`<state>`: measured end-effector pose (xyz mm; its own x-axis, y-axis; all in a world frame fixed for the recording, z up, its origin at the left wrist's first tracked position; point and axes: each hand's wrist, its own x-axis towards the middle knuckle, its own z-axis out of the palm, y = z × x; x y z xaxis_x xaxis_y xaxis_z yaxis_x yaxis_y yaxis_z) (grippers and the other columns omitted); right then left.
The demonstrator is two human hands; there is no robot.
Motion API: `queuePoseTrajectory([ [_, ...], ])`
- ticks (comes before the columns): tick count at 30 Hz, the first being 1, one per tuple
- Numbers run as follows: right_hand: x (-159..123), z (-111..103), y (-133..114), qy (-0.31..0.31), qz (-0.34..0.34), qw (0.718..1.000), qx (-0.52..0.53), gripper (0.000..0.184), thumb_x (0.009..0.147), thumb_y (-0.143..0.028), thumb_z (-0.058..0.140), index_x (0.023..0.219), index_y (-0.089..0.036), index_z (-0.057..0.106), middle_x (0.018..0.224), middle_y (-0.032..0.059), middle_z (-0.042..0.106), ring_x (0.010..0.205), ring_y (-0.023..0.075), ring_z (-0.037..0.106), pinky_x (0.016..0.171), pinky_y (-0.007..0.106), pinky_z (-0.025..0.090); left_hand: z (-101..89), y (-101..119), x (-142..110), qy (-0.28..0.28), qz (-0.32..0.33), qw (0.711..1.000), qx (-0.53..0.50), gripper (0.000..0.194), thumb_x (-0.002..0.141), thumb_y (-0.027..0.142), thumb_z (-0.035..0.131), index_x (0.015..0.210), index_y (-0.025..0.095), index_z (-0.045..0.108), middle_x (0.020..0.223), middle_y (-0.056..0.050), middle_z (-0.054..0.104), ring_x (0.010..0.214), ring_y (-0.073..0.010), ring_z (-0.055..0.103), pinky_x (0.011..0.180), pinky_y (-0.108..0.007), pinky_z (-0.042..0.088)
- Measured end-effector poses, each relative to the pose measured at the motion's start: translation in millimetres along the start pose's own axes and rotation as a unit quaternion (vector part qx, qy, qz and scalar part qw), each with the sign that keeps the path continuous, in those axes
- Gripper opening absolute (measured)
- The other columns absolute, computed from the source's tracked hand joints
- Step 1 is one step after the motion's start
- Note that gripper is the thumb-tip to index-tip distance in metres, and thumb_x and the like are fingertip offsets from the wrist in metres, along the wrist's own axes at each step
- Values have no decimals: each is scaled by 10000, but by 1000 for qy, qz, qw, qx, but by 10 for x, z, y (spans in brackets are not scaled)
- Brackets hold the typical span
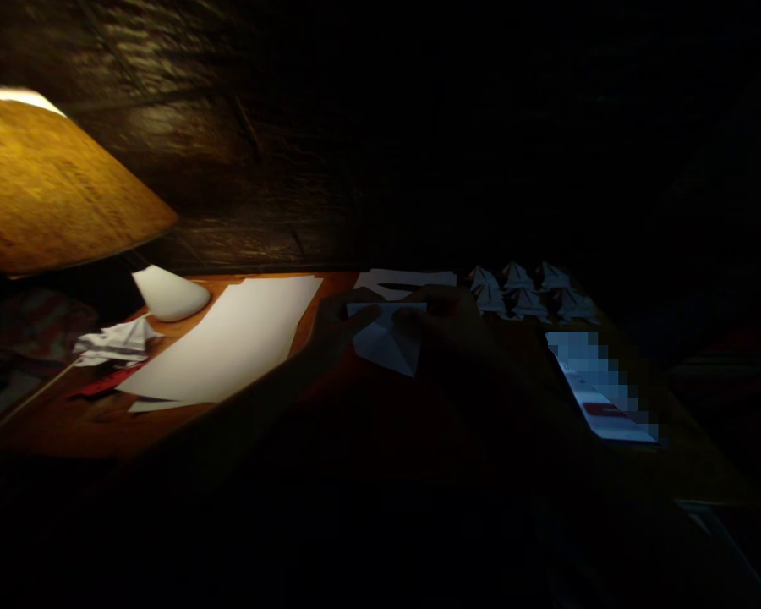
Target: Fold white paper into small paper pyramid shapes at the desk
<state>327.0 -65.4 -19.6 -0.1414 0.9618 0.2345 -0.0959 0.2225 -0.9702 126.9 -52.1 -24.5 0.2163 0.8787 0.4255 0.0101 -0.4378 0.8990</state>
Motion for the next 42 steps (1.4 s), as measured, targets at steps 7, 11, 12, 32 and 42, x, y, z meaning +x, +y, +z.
queuePoseTrajectory([
  [7, -31, 22, -45, 3, -32, 999, 11, 230, 649, -432, 922, 719, -257, 790, 772, 41, 757, 750, 206, 686, 662, 336, 546, 15, 50, -18, 27, 39, 999, 3, 123, 772, 329, 789, 767, 207, 780, 839, -37, 737, 801, -172, 664, 744, -289, 505],
  [11, -17, 15, -8, 25, -45, 998, 26, 212, 654, -421, 912, 681, -256, 782, 761, 38, 755, 741, 201, 681, 684, 348, 548, 31, 74, -39, 32, 32, 999, -6, 132, 767, 336, 804, 742, 207, 788, 827, -39, 735, 798, -173, 670, 727, -289, 505],
  [12, -8, 13, 10, 22, -44, 998, 30, 205, 655, -411, 911, 677, -256, 779, 755, 36, 753, 734, 197, 679, 688, 350, 546, 33, 77, -45, 36, 24, 999, -7, 133, 768, 335, 807, 742, 206, 789, 818, -37, 732, 788, -170, 667, 714, -284, 500],
  [32, 80, -20, 123, 56, 7, 996, 73, 309, 640, -454, 925, 615, -242, 703, 702, 36, 709, 757, 210, 673, 722, 387, 551, -4, -3, -38, 50, -86, 989, -107, 216, 762, 330, 808, 648, 169, 720, 656, -12, 641, 613, -136, 594, 585, -272, 445],
  [42, 54, -25, 115, 13, 55, 997, 60, 364, 630, -483, 922, 576, -230, 666, 570, -6, 612, 548, 127, 534, 578, 311, 476, -48, -74, 2, -82, -135, 985, -65, 236, 739, 384, 816, 673, 175, 728, 645, -22, 646, 614, -143, 582, 595, -272, 427],
])
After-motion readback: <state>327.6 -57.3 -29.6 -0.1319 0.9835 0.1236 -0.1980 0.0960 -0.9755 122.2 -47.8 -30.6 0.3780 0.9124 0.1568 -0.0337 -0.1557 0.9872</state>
